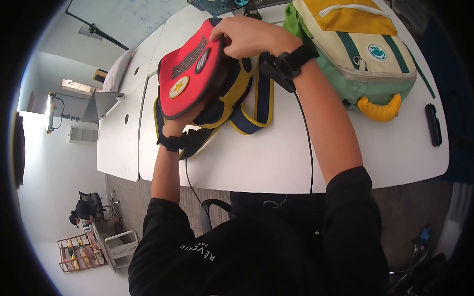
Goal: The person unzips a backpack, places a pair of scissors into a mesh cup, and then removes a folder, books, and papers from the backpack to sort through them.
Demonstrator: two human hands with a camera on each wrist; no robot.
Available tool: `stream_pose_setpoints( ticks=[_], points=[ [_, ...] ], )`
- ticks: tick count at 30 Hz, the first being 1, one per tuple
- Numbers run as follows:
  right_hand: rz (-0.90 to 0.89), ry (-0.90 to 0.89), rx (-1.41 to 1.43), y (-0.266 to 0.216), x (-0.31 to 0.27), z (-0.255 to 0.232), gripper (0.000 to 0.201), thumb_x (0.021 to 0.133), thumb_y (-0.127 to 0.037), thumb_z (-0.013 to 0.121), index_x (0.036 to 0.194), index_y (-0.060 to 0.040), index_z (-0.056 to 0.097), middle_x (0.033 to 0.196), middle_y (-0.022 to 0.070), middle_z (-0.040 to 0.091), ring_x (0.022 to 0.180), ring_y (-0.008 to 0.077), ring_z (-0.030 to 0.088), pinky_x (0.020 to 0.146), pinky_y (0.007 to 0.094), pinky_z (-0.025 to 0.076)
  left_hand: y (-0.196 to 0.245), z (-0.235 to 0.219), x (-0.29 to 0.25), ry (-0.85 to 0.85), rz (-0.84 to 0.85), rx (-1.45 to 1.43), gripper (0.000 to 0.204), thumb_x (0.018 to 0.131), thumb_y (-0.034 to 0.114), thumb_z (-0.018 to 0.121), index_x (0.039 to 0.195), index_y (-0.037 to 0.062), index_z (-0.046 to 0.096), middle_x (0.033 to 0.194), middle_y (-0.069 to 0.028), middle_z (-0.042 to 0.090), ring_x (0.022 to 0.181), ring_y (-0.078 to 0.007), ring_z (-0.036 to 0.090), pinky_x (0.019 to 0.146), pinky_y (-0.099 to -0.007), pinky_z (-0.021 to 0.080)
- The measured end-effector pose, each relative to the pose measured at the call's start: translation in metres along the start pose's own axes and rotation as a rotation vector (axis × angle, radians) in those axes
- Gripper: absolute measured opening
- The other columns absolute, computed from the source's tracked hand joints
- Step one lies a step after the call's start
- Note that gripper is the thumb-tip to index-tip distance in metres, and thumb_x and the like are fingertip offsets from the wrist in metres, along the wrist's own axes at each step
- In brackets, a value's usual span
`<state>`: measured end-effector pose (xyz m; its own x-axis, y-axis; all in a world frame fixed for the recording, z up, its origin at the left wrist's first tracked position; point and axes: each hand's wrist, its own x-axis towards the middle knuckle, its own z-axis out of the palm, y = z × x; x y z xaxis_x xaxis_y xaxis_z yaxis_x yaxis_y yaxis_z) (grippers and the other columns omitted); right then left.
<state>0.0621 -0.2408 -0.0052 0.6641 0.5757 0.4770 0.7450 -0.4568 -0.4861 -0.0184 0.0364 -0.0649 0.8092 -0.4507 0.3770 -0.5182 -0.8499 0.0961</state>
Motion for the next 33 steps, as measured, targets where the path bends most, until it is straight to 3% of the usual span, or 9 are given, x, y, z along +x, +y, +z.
stream_pose_setpoints(
  ticks=[3,6,9,12,14,17,21,24,33],
  points=[
    [0.046,-0.002,0.009,0.017,-0.007,0.014,0.061,0.075,-0.006,0.064,0.136,-0.0093,0.056,0.097,0.0173,0.068,0.087,0.0296,0.067,0.079,0.0352,0.055,-0.038,0.010,-0.014,0.058,0.168,0.017,0.056,0.083,0.028,0.077,0.134,0.0150,0.059,0.136,-0.0102,0.059,0.127,-0.0279,0.055,0.107,-0.0398,0.044],
    [0.157,0.134,-0.219,0.016,-0.008,0.021,0.080,0.072,-0.007,0.065,0.148,-0.0085,0.039,0.106,0.0226,0.066,0.099,0.0374,0.066,0.087,0.0396,0.054,-0.035,0.006,-0.018,0.028,0.086,-0.053,0.056,0.082,0.025,0.078,0.134,0.0144,0.059,0.138,-0.0104,0.058,0.128,-0.0282,0.054,0.108,-0.0402,0.043],
    [0.319,-0.276,0.025,0.020,0.002,0.024,0.084,0.074,-0.012,0.067,0.148,0.0011,0.032,0.119,0.0297,0.062,0.109,0.0417,0.062,0.091,0.0421,0.052,-0.049,0.007,-0.024,-0.026,0.074,-0.077,0.057,0.082,0.021,0.078,0.135,0.0139,0.058,0.140,-0.0105,0.057,0.130,-0.0291,0.053,0.109,-0.0408,0.043],
    [0.283,-0.268,0.150,0.008,0.003,0.036,0.085,0.077,-0.017,0.070,0.149,0.0030,0.029,0.118,0.0311,0.062,0.109,0.0409,0.063,0.089,0.0416,0.052,-0.065,0.013,-0.030,-0.024,0.092,-0.051,0.057,0.082,0.020,0.077,0.135,0.0134,0.058,0.140,-0.0106,0.057,0.130,-0.0292,0.053,0.108,-0.0408,0.043],
    [0.200,-0.220,0.163,0.002,0.002,0.040,0.076,0.080,-0.024,0.072,0.144,-0.0007,0.039,0.116,0.0287,0.064,0.107,0.0418,0.064,0.087,0.0417,0.053,-0.073,0.013,-0.030,-0.001,0.103,-0.040,0.058,0.081,0.019,0.077,0.135,0.0132,0.058,0.139,-0.0107,0.058,0.129,-0.0291,0.054,0.108,-0.0407,0.044],
    [0.159,-0.281,0.069,-0.004,0.014,0.078,0.041,0.081,-0.031,0.070,0.114,-0.0057,0.066,0.110,0.0266,0.067,0.104,0.0435,0.063,0.087,0.0467,0.054,-0.069,-0.004,-0.029,0.009,0.017,-0.057,0.054,0.082,0.015,0.076,0.133,0.0113,0.059,0.133,-0.0120,0.062,0.123,-0.0282,0.059,0.104,-0.0395,0.047],
    [-0.022,-0.092,-0.055,-0.035,0.008,0.100,0.042,0.086,-0.030,0.066,0.118,-0.0036,0.063,0.126,0.0278,0.058,0.102,0.0460,0.063,0.092,0.0498,0.054,-0.130,0.011,-0.071,0.103,0.070,-0.007,0.057,0.079,0.013,0.079,0.132,0.0071,0.059,0.133,-0.0143,0.062,0.125,-0.0282,0.057,0.106,-0.0398,0.045],
    [-0.018,-0.059,0.284,-0.040,0.006,0.117,0.062,0.088,-0.027,0.068,0.139,-0.0015,0.045,0.149,0.0279,0.034,0.117,0.0454,0.056,0.097,0.0489,0.052,-0.111,-0.006,-0.088,0.050,-0.259,-0.153,0.049,0.082,0.010,0.074,0.129,0.0058,0.060,0.130,-0.0162,0.063,0.122,-0.0302,0.060,0.103,-0.0407,0.047],
    [-0.186,-0.108,0.377,-0.030,0.009,0.119,0.057,0.088,-0.021,0.068,0.140,-0.0060,0.048,0.147,0.0205,0.043,0.120,0.0422,0.055,0.102,0.0458,0.047,-0.117,-0.007,-0.103,0.108,-0.289,0.044,0.042,0.084,0.010,0.071,0.126,0.0059,0.063,0.128,-0.0154,0.065,0.120,-0.0299,0.061,0.100,-0.0398,0.050]
  ],
)
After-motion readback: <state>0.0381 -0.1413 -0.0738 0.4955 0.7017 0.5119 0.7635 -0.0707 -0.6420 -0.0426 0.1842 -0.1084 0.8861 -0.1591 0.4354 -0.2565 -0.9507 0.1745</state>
